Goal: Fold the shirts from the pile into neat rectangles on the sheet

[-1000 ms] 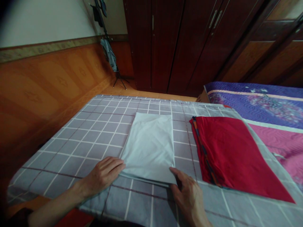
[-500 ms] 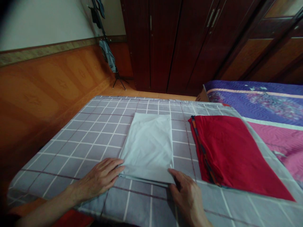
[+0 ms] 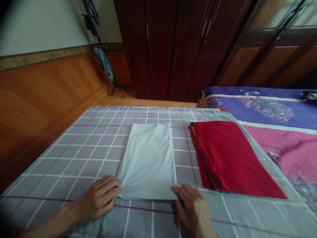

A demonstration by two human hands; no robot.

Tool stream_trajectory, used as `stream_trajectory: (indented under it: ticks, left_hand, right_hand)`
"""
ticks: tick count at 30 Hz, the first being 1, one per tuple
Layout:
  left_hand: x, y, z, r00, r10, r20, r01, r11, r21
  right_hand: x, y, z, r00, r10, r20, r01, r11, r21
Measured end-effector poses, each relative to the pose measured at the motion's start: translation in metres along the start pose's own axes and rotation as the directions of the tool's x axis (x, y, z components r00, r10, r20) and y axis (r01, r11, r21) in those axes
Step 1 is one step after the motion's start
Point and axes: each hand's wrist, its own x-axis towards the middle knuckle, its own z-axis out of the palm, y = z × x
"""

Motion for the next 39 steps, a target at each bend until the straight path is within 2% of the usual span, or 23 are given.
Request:
stream_trajectory:
  ticks: [3,7,11,14,17,19,23,26,29,32,35,37,39]
  left_hand:
    - [0.003,0.004,-0.001,0.994,-0.022,0.107,0.020,1.000,0.020]
    - [0.015,0.003,-0.007,0.979,-0.051,0.195,0.040,0.997,0.059]
    - [0.023,0.004,-0.017,0.968,-0.094,0.232,0.083,0.995,0.057]
    - [0.027,0.006,-0.029,0.949,-0.101,0.299,0.107,0.994,-0.004]
    - [0.045,0.003,-0.033,0.953,-0.076,0.295,0.090,0.995,-0.037]
    - [0.069,-0.004,-0.025,0.964,-0.029,0.264,0.039,0.999,-0.035]
    - [0.134,-0.031,0.014,0.944,0.049,0.327,-0.033,0.998,-0.053]
    - [0.179,-0.063,0.043,0.938,0.022,0.345,-0.008,0.999,-0.042]
    - [0.211,-0.098,0.058,0.957,-0.052,0.287,0.056,0.998,-0.006]
    - [0.229,-0.131,0.060,0.950,-0.220,0.222,0.216,0.975,0.043]
    - [0.234,-0.153,0.054,0.934,-0.330,0.139,0.321,0.943,0.083]
    - [0.229,-0.160,0.049,0.926,-0.369,0.086,0.360,0.927,0.100]
    - [0.222,-0.162,0.044,0.920,-0.390,0.045,0.383,0.917,0.109]
  right_hand:
    - [0.000,0.000,-0.009,0.997,-0.075,0.033,0.077,0.996,-0.052]
    - [-0.002,0.002,-0.014,0.993,-0.083,0.087,0.091,0.992,-0.092]
    - [-0.007,-0.002,-0.012,0.997,-0.067,0.035,0.071,0.992,-0.106]
    - [-0.006,-0.010,-0.017,0.997,-0.076,0.006,0.076,0.993,-0.091]
    - [0.003,-0.019,-0.022,0.995,-0.097,-0.020,0.096,0.993,-0.070]
    - [0.011,-0.024,-0.019,0.990,-0.138,-0.036,0.134,0.987,-0.093]
    - [0.020,-0.024,0.006,0.965,-0.260,0.037,0.263,0.948,-0.180]
    - [0.017,-0.017,0.025,0.953,-0.292,0.077,0.302,0.928,-0.219]
    - [0.015,-0.011,0.032,0.943,-0.325,0.068,0.331,0.909,-0.254]
    - [0.016,-0.009,0.032,0.934,-0.357,0.031,0.349,0.889,-0.296]
    - [0.014,-0.006,0.030,0.936,-0.350,-0.041,0.324,0.899,-0.295]
    - [0.008,-0.003,0.028,0.960,-0.266,-0.093,0.234,0.937,-0.260]
    - [-0.001,0.001,0.022,0.986,-0.098,-0.139,0.066,0.973,-0.220]
